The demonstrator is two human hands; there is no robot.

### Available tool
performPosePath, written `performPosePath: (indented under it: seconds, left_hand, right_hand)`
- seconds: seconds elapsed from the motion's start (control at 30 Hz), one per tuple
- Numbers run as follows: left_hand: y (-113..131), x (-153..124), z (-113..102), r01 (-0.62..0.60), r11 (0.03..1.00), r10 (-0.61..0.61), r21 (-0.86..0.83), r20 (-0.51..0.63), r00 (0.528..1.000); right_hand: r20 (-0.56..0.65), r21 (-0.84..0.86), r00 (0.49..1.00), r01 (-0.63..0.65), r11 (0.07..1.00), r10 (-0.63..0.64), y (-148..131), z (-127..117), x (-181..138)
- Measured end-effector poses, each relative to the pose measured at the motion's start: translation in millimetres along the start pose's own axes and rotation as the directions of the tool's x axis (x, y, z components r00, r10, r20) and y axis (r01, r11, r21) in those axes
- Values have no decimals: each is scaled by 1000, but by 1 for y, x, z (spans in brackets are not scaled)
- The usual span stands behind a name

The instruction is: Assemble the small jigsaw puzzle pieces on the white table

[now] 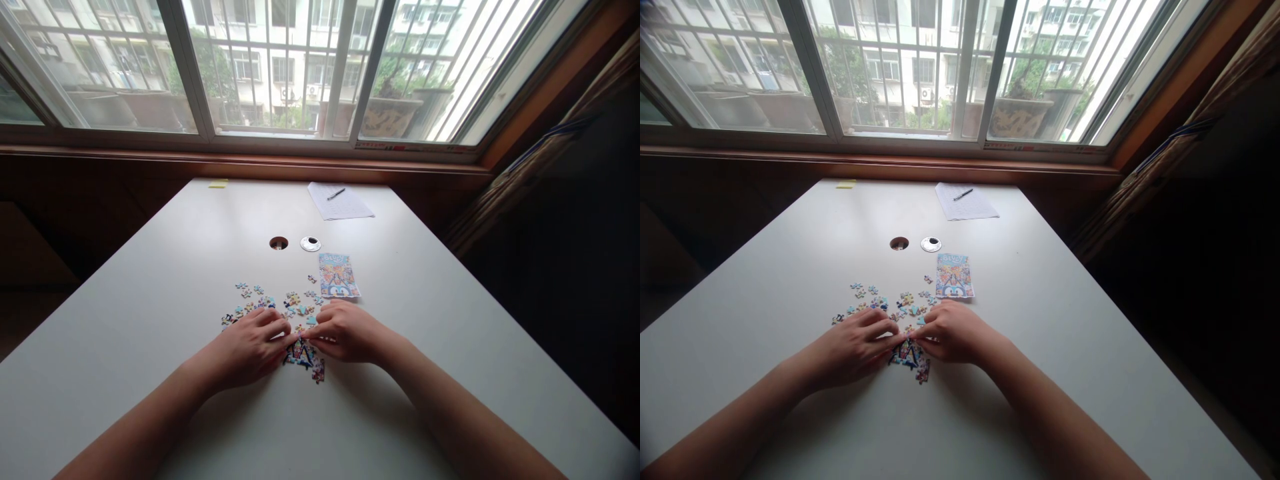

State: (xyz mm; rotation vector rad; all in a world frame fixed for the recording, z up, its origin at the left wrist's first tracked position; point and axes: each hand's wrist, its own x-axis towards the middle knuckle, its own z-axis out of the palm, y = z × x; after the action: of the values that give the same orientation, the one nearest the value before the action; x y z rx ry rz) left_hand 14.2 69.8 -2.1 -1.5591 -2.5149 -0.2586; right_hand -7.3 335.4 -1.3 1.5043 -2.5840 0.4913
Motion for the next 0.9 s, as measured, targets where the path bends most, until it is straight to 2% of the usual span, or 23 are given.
performPosePath:
  seconds: [0.37, 0.9]
  left_hand:
    - [0, 1, 0, 0, 1000, 0, 2, -20, 1000]
    - [0, 1, 1, 29, 1000, -29, -3, 49, 998]
  right_hand:
    - [0, -24, 1000, 1, 1000, -1, -3, -5, 0]
    - [34, -13, 999, -3, 1000, 3, -1, -5, 0]
